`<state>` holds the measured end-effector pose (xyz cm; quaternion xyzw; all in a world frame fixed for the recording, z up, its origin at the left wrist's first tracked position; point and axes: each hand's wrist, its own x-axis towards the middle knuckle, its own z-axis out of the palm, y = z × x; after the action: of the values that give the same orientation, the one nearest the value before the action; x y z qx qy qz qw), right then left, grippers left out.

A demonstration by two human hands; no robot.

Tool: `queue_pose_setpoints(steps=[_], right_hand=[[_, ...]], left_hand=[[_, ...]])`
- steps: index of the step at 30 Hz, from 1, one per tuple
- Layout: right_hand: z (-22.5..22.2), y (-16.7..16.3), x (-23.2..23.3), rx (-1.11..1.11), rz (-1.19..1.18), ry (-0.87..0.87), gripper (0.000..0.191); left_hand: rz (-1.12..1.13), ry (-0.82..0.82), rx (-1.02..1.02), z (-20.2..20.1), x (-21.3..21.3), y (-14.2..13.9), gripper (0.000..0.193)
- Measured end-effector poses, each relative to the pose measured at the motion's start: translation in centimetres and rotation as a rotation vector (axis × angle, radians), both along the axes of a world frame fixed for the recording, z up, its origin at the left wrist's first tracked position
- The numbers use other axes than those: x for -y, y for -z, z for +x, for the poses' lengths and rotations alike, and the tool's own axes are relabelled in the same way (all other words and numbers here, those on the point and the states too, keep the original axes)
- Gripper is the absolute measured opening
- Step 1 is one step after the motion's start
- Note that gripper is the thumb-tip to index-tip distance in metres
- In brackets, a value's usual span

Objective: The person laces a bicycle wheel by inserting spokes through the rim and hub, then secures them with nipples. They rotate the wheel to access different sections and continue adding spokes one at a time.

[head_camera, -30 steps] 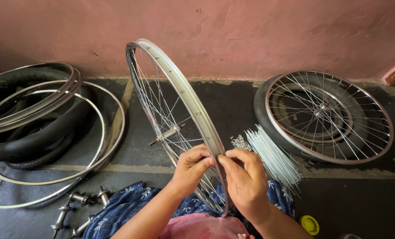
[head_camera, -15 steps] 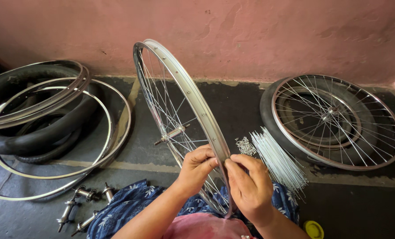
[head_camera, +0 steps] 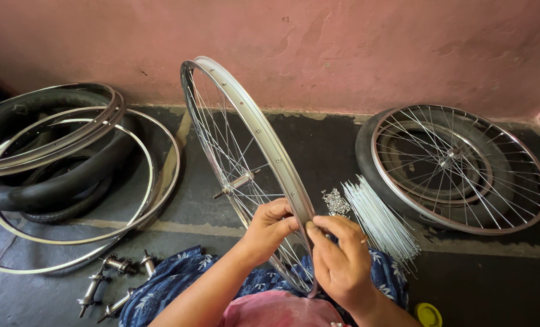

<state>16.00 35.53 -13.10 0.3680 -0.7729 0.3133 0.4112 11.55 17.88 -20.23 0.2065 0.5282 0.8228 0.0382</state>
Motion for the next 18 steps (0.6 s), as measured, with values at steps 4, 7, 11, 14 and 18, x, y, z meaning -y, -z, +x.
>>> queue_pose_setpoints(steps=[4,7,11,14,18], right_hand=[[0.6,3.1,-0.5,0.13,-0.171,0.004,0.031],[1.2,6.1,-0.7,0.18,-0.285,-0.081,0.041],[2.1,9.6,-0.4,0.267,-0.372,-0.186,0.054],[2.0,10.9,-0.6,0.207,-0.35,-0.189,0.058],[1.6,11.5,-0.6,0.202,-0.333,-0.207,0.059]], left_hand=[[-0.131,-0.037,-0.072,0.5,-0.1,-0.4,0.017],[-0.291,-0.101,-0.4,0.2,0.4,-0.7,0.02],[-0.172,0.022,-0.142,0.3,0.6,-0.7,0.019],[-0.005,0.079,-0.013,0.3,0.2,-0.6,0.018],[-0.289,-0.091,-0.286,0.1,0.3,-0.8,0.02]])
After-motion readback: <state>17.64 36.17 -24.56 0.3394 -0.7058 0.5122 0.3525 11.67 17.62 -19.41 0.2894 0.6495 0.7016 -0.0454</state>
